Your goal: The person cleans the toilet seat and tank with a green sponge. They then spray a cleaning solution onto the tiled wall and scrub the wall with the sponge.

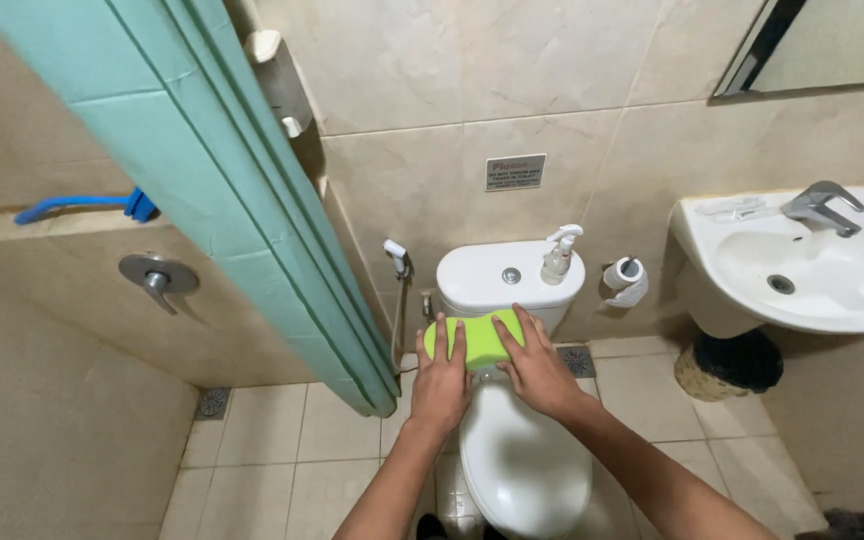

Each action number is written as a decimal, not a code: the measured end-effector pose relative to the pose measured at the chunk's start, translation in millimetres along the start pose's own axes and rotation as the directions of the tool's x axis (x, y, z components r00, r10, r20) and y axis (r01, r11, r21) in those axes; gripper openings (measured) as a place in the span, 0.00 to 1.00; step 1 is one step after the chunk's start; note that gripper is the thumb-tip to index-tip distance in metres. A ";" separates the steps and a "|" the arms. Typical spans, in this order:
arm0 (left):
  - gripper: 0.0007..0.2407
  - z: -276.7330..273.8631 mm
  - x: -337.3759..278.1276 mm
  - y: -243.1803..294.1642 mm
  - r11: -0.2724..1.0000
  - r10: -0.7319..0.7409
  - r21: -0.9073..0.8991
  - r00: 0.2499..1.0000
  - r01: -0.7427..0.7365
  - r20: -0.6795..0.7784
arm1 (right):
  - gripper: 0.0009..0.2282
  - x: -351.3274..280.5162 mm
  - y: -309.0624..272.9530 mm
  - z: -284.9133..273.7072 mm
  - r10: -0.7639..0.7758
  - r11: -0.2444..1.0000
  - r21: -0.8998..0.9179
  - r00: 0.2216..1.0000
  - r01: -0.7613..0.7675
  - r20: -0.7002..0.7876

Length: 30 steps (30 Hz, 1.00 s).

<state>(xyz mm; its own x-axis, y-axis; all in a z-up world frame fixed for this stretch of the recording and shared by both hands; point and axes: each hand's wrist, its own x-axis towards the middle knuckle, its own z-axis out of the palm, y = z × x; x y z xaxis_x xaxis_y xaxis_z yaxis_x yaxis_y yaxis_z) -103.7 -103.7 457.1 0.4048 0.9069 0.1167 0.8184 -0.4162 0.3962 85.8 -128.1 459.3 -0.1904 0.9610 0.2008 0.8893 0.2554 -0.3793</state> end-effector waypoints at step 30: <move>0.34 20.5 29.4 -36.2 0.907 0.412 -0.064 0.909 -0.416 -0.070 | 0.32 -1.8 -15.5 16.1 0.195 0.980 0.000 0.970 -0.197 -0.146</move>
<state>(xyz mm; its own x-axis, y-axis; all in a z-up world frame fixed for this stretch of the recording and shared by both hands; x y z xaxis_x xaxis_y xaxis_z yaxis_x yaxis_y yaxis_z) -113.0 -63.3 427.5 0.6760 0.6572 0.3333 0.5478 -0.7508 0.3692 65.7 -132.1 450.2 0.0499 0.9663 0.2527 0.9092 0.0607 -0.4118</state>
